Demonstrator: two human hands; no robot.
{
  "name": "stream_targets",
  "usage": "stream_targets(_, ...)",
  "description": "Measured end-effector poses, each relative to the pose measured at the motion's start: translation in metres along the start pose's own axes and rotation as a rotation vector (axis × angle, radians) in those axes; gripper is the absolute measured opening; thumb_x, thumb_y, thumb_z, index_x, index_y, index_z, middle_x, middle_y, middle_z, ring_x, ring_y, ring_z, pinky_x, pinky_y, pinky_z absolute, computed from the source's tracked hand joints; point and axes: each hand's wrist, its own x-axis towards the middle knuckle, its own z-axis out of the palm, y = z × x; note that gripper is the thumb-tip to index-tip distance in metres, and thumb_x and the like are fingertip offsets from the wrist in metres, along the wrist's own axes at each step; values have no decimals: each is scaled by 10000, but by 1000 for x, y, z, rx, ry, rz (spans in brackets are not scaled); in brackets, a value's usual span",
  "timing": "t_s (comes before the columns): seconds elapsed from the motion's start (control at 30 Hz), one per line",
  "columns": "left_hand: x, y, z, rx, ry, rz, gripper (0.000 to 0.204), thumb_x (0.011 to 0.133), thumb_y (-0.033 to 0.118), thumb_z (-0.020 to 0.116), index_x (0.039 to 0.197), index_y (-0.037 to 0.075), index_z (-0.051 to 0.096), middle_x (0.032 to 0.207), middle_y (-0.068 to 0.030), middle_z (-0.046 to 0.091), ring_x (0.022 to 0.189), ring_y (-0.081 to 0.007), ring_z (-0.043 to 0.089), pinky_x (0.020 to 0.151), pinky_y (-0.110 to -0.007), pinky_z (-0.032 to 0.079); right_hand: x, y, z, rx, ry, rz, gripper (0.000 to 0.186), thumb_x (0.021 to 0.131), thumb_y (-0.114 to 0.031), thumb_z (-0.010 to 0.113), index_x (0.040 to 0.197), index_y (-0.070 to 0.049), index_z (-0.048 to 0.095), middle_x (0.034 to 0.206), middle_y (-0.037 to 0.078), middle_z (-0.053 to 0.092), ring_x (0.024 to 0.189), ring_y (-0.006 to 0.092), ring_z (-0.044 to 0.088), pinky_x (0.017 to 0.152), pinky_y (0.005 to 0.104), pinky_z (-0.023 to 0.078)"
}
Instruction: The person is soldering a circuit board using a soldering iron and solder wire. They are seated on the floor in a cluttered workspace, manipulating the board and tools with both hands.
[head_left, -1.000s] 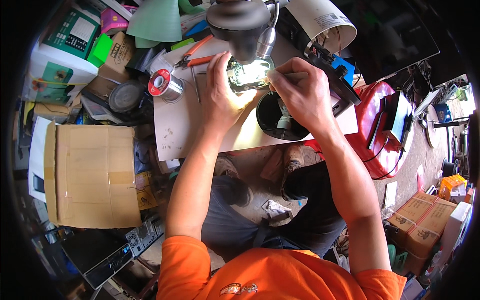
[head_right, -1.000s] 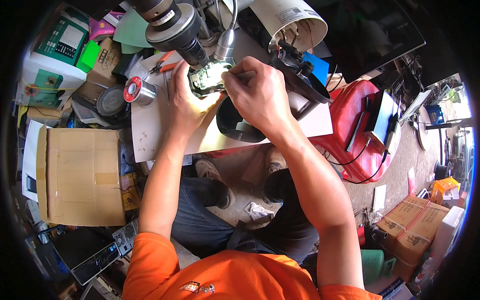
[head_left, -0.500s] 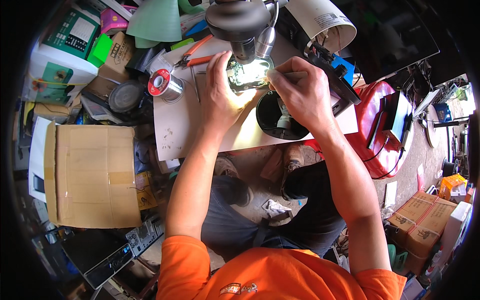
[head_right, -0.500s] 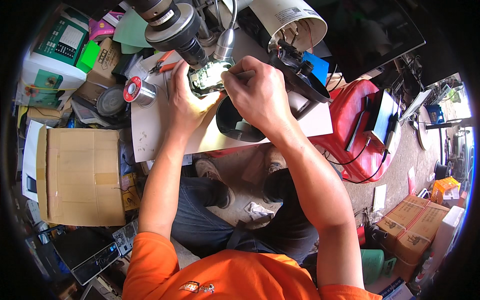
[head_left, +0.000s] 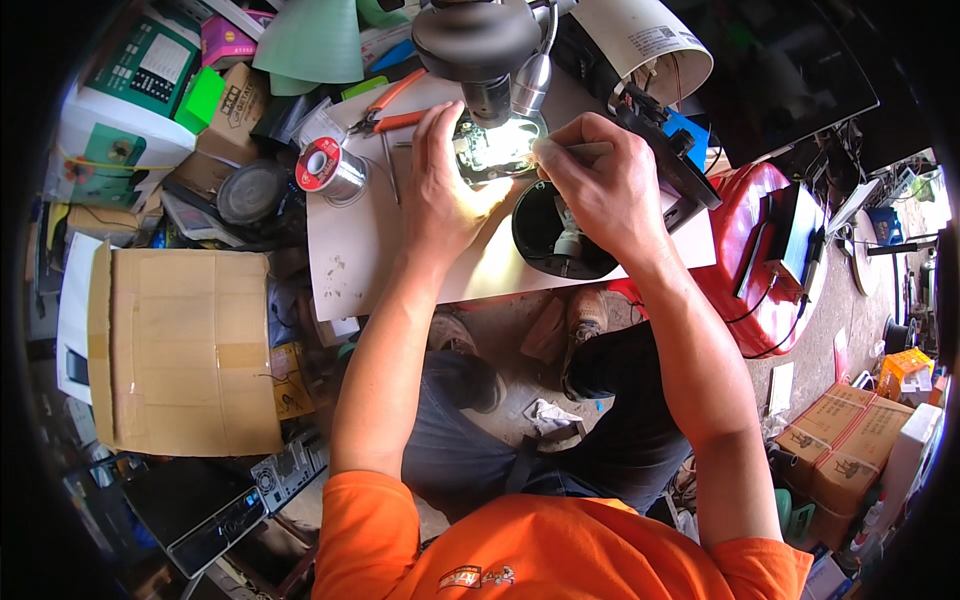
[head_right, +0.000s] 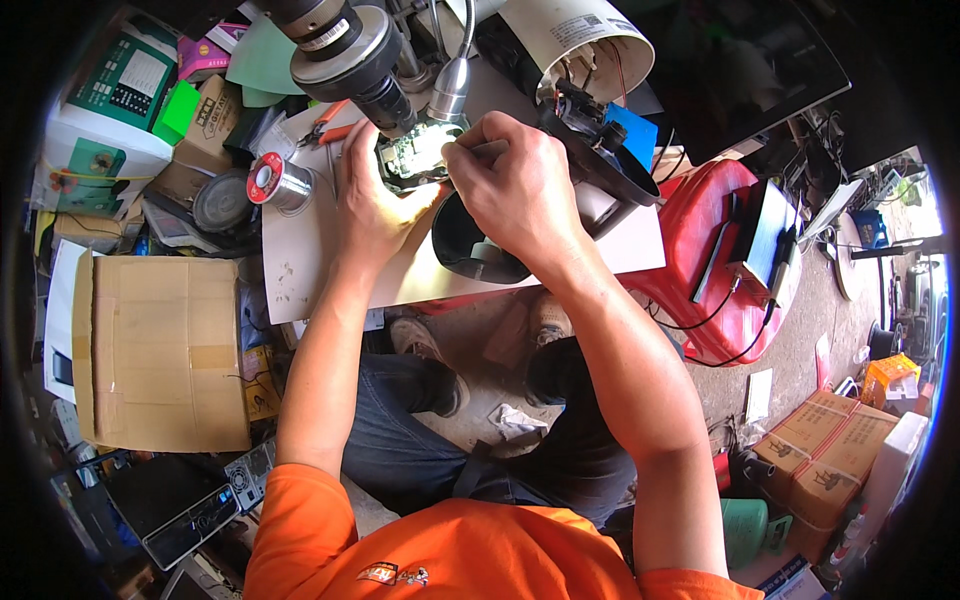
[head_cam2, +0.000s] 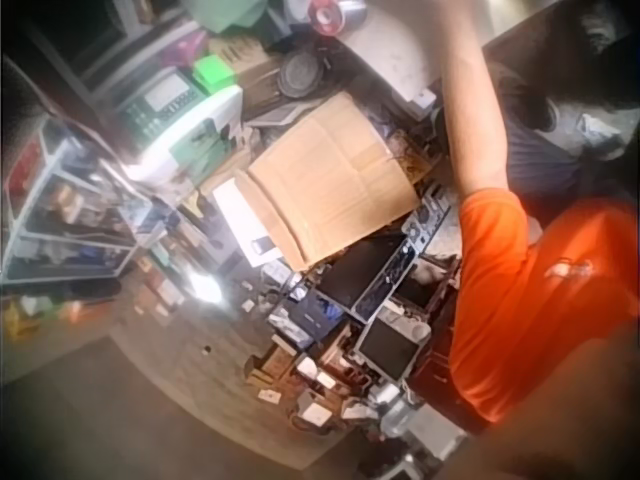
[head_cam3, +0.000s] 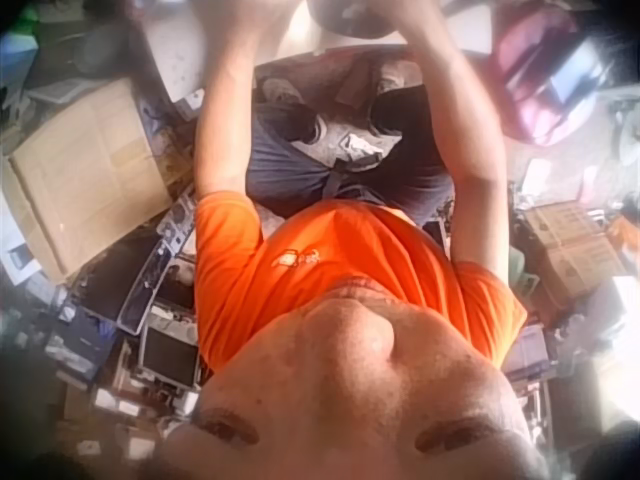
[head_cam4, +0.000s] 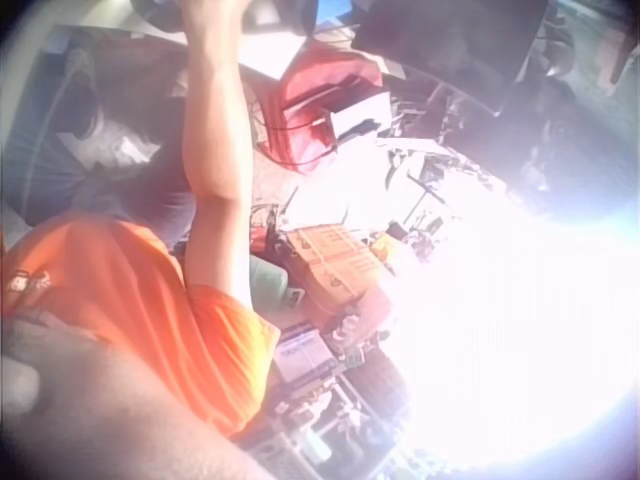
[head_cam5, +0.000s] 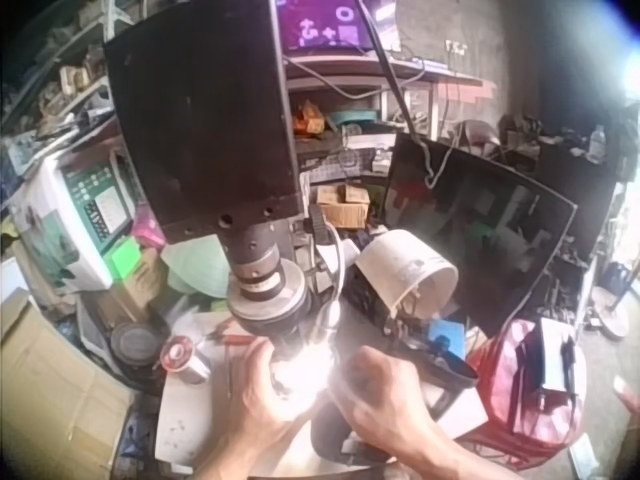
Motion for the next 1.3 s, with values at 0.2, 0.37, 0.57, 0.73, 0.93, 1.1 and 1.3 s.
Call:
stream_targets(0.2,0,0,0,2,5,8,978,664,137,949,1488,57,429,1437,-182,517,1294,-393,564,1037,-467,524,0,0,0,-6,1,-15,259,924,-167,730,969,87,714,777,215,760,684,230,761,664,328,579)
stream_targets(0.37,-2,-3,3,11,7,-1,883,677,185,957,1416,66,487,1450,-177,503,1250,-393,593,980,-471,553,0,0,0,0,-8,-11,257,921,-167,730,965,85,716,767,217,756,674,227,759,654,328,576)
stream_targets(0.57,-3,0,1,70,-36,-24,705,682,199,957,1244,63,554,1452,-188,489,1192,-401,620,914,-474,577,-1,2,0,11,22,-37,253,918,-167,737,959,81,712,764,211,756,677,213,758,640,323,571)
stream_targets(0.73,-4,-4,3,4,-27,-28,794,651,153,961,1297,55,511,1445,-199,498,1258,-410,558,1020,-488,493,-5,-5,-3,21,37,-17,232,913,-158,746,963,64,706,771,195,758,698,194,754,656,316,571)
stream_targets(0.93,-3,-5,1,55,-23,11,812,668,155,934,1325,44,470,1459,-218,487,1263,-428,566,1001,-481,527,-9,-10,-9,126,60,-50,200,920,-129,766,994,48,710,806,131,757,730,141,713,670,298,562)
stream_targets(1.1,-3,-4,1,78,-2,31,786,678,163,924,1323,46,490,1455,-213,497,1282,-424,553,1024,-483,510,-11,-14,-26,188,-20,-48,208,926,-112,785,1047,39,709,875,108,761,804,116,703,724,268,558)
stream_targets(1.3,-2,-4,2,54,-18,0,763,692,154,907,1326,52,495,1453,-204,502,1272,-423,558,1022,-480,510,-11,-21,-48,362,-88,-7,219,971,-101,756,1142,25,701,897,63,737,774,84,647,687,241,515)
